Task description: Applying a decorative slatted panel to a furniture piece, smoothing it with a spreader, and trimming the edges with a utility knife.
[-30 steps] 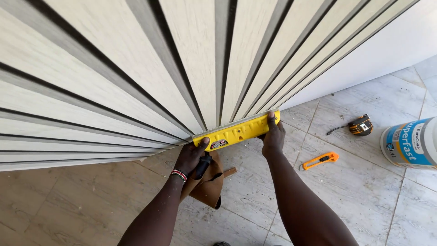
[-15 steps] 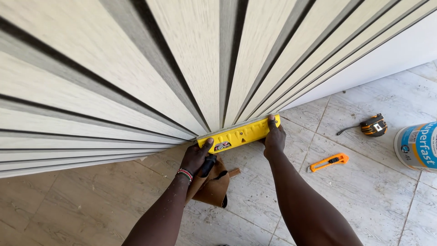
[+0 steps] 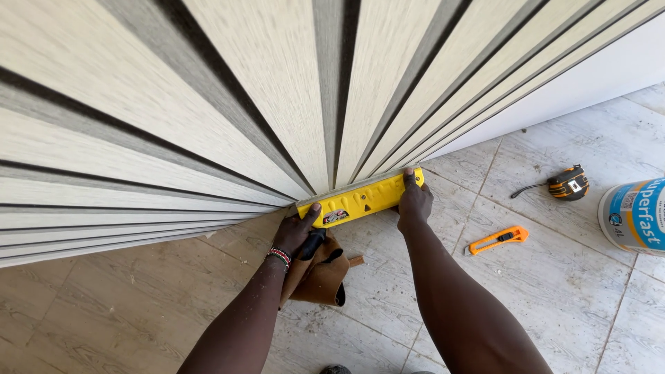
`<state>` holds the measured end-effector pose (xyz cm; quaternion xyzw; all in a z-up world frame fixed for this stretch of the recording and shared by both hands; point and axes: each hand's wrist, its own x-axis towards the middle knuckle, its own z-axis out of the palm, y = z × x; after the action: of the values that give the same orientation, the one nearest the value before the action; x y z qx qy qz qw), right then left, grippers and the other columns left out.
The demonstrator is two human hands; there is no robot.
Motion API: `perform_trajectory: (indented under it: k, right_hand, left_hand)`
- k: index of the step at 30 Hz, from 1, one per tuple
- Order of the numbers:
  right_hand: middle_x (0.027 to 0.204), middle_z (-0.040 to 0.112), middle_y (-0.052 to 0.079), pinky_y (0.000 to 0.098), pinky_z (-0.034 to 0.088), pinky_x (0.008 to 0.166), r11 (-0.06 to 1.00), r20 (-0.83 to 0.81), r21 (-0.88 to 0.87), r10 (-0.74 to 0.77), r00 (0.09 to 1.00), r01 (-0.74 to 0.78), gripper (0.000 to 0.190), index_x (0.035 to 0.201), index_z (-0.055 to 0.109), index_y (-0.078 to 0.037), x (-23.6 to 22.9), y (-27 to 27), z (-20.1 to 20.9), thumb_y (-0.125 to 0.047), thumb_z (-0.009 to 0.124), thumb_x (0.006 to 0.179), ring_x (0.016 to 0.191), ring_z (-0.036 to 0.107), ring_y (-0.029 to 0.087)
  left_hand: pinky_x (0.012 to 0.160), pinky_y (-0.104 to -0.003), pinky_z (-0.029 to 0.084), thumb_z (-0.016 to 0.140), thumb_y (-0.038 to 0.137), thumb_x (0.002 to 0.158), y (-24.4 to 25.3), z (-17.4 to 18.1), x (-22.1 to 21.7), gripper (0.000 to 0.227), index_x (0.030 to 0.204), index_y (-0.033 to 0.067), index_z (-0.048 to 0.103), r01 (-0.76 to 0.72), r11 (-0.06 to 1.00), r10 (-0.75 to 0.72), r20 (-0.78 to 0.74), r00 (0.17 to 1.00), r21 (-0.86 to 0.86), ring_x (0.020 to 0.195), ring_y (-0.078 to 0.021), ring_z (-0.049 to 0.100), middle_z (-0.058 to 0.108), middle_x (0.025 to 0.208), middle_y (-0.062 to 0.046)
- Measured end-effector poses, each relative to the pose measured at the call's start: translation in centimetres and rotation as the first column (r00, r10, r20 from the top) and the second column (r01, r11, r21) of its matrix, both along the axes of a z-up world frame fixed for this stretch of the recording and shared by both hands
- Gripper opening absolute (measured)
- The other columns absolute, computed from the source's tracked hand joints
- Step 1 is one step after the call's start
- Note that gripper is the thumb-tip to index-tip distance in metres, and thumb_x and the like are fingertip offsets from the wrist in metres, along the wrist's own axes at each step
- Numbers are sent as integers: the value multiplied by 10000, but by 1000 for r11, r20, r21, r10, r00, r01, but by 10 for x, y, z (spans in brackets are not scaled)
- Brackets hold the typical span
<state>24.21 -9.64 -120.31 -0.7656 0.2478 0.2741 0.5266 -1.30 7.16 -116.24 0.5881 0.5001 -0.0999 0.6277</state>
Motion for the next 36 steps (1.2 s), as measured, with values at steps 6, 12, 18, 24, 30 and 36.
perform_trajectory:
  k: [6,12,18,24,30,36]
  right_hand:
    - [1319,764,183,498,770,913,998,3,-61,18,1000,-18,823,1577,706,-107,-4,8,4,-750,842,1083,1177,822,347]
    - [1427,714,236,502,775,889,995,-9,-97,5,1000,-6,817,1601,660,-68,-4,18,18,-708,810,1116,1262,795,382]
    - [1430,678,240,510,787,796,976,-26,-205,70,997,-73,910,1554,641,-66,15,9,-27,-822,803,1074,1275,783,388]
    - [1477,639,297,508,783,750,968,-17,-226,110,994,-111,879,1531,605,19,20,12,-20,-748,756,1130,1305,770,452]
    - [1467,639,303,502,777,707,967,-11,-228,117,993,-117,855,1508,601,27,20,12,-24,-724,764,1133,1277,779,469]
    - [1436,634,289,512,791,731,981,-14,-162,107,994,-108,816,1510,594,30,11,10,0,-680,763,1146,1233,793,451]
  left_hand:
    - [1275,-492,550,676,973,998,-1,12,2,1072,1452,18,851,11,1000,-11,-51,999,-3,1475,-358,743,874,1389,-205]
    - [1336,-489,512,568,1032,994,0,13,9,1152,1462,17,843,101,995,-100,-122,987,7,1543,-353,702,864,1442,-183]
    - [1379,-478,477,467,1053,1014,1,21,15,1211,1526,8,804,149,989,-147,-180,973,-5,1601,-356,652,827,1531,-192]
    - [1409,-461,455,428,1039,1020,1,29,17,1190,1657,72,701,259,966,-250,-189,950,23,1647,-386,606,769,1623,-236]
    - [1340,-433,498,587,1114,918,5,2,15,1275,1566,36,798,72,997,-76,-226,971,-27,1597,-348,652,797,1576,-206]
    - [1275,-429,541,675,1156,842,4,-34,8,1347,1600,49,784,-19,999,11,-221,975,-37,1543,-366,695,805,1541,-226]
